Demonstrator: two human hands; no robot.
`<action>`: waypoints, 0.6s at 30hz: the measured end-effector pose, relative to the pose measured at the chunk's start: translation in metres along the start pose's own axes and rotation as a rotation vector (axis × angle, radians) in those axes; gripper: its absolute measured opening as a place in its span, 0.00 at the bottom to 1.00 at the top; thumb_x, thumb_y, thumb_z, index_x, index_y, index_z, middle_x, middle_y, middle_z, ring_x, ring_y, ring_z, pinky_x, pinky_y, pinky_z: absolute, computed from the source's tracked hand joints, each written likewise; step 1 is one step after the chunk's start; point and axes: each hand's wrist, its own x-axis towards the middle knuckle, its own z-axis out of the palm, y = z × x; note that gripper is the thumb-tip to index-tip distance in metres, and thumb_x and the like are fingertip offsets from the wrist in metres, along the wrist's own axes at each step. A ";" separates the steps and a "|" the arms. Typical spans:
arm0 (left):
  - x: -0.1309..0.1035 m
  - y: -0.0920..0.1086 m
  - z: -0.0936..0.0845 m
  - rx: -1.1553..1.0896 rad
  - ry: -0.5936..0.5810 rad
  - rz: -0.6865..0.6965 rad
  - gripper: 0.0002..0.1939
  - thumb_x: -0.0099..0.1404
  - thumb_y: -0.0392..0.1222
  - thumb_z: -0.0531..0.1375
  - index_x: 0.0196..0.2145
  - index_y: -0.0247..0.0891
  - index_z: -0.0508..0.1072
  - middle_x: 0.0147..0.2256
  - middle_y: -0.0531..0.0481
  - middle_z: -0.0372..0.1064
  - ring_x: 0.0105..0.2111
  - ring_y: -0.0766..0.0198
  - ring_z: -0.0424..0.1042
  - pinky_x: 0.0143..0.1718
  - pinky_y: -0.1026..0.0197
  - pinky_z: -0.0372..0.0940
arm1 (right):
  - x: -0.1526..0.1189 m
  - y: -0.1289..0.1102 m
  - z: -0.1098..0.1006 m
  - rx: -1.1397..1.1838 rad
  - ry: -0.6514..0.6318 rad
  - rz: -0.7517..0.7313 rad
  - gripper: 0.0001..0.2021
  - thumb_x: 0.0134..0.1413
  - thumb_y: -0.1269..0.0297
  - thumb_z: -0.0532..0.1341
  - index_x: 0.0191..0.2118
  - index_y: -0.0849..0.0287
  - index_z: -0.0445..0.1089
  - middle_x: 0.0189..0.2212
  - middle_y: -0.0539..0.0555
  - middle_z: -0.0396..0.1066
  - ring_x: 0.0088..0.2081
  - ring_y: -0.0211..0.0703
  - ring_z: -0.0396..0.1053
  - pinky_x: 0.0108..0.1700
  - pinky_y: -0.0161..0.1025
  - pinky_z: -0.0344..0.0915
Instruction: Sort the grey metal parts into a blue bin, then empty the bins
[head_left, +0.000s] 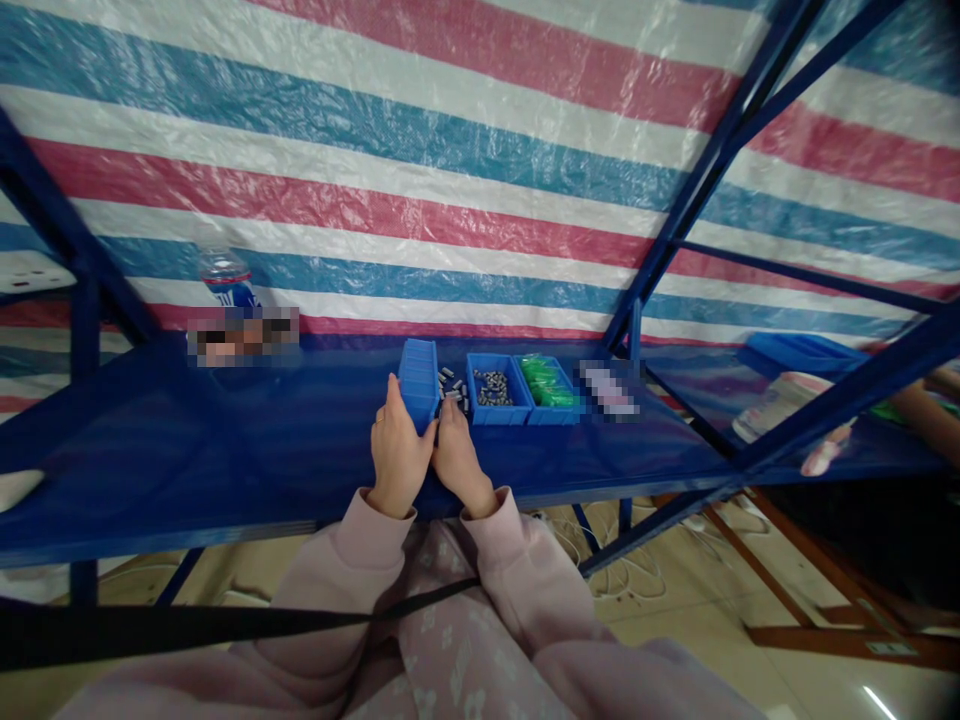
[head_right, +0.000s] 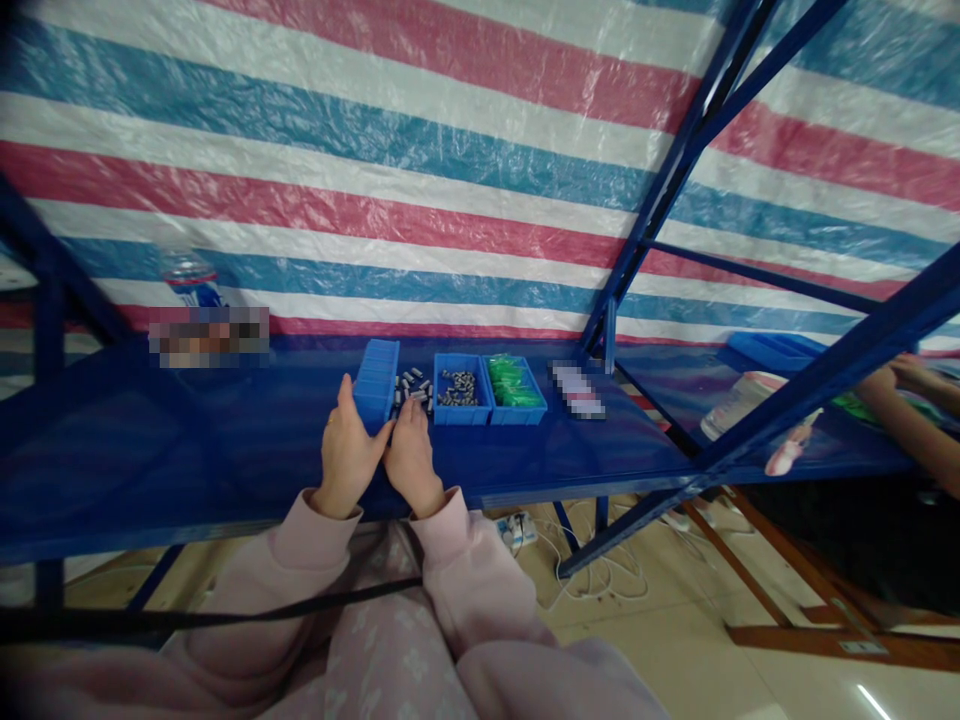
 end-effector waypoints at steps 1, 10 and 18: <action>0.000 0.001 0.001 0.011 0.004 0.008 0.44 0.56 0.41 0.62 0.64 0.27 0.46 0.56 0.30 0.61 0.50 0.40 0.67 0.48 0.46 0.65 | 0.000 0.000 0.000 0.005 0.010 -0.005 0.29 0.56 0.76 0.48 0.63 0.82 0.46 0.61 0.78 0.52 0.64 0.58 0.49 0.62 0.56 0.52; 0.002 0.001 -0.001 0.022 -0.005 0.025 0.36 0.57 0.40 0.62 0.60 0.30 0.55 0.54 0.33 0.64 0.51 0.43 0.67 0.48 0.46 0.64 | 0.000 0.001 0.002 0.020 0.034 -0.014 0.30 0.56 0.75 0.49 0.64 0.78 0.47 0.61 0.75 0.53 0.64 0.58 0.50 0.62 0.57 0.53; 0.002 -0.003 -0.007 -0.055 -0.021 -0.024 0.36 0.55 0.41 0.63 0.60 0.34 0.56 0.54 0.36 0.65 0.50 0.43 0.67 0.48 0.46 0.64 | -0.001 0.005 0.006 0.032 0.029 -0.001 0.37 0.51 0.70 0.57 0.65 0.76 0.44 0.63 0.75 0.49 0.65 0.60 0.47 0.62 0.58 0.51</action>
